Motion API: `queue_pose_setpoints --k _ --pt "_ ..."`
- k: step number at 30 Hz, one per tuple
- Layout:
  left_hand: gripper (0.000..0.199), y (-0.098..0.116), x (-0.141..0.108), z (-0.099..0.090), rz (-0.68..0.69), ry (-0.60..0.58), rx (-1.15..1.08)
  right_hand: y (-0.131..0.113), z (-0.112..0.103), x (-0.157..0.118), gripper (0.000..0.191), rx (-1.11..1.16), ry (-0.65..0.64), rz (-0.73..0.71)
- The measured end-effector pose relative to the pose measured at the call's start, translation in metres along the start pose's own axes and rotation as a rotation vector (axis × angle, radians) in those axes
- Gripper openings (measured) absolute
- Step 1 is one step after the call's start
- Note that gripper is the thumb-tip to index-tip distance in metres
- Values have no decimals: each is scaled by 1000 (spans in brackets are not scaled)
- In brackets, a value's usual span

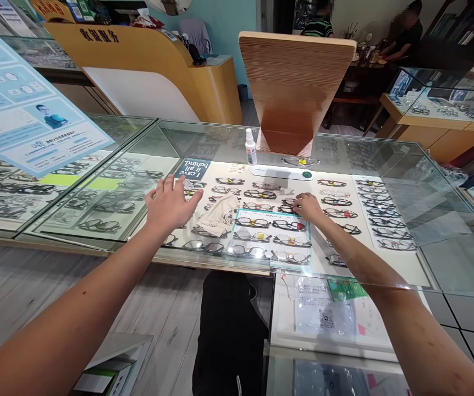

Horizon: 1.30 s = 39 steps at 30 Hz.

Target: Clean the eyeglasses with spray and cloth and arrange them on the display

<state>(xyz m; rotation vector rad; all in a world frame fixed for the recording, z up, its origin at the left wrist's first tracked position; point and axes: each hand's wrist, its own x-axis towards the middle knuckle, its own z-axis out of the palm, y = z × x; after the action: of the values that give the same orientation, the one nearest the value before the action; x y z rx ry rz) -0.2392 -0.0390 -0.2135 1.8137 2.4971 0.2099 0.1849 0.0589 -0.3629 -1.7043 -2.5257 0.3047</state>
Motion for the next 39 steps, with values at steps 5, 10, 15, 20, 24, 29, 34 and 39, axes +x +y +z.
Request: queue_pose_setpoints --k 5,10,15,20,24,29,34,39 --pt "93 0 0 0 -2 0 4 -4 3 2 26 10 -3 13" --pt "92 0 0 1 0 8 0 -9 3 2 26 21 -1 18" --pt "92 0 0 1 -2 4 1 -14 1 -1 26 20 14 15" --pt "91 1 -1 0 -1 5 -7 -33 -4 -1 35 7 83 -13" --pt "91 1 -1 0 -3 7 -3 -78 2 10 41 45 58 -200" --pt "91 1 -2 -1 5 -3 4 -122 14 30 34 67 -2 -316" --pt "92 1 -2 0 7 1 19 -126 17 38 33 67 -13 -322" --pt "92 0 -2 1 5 5 20 -130 20 40 32 66 -25 -319"
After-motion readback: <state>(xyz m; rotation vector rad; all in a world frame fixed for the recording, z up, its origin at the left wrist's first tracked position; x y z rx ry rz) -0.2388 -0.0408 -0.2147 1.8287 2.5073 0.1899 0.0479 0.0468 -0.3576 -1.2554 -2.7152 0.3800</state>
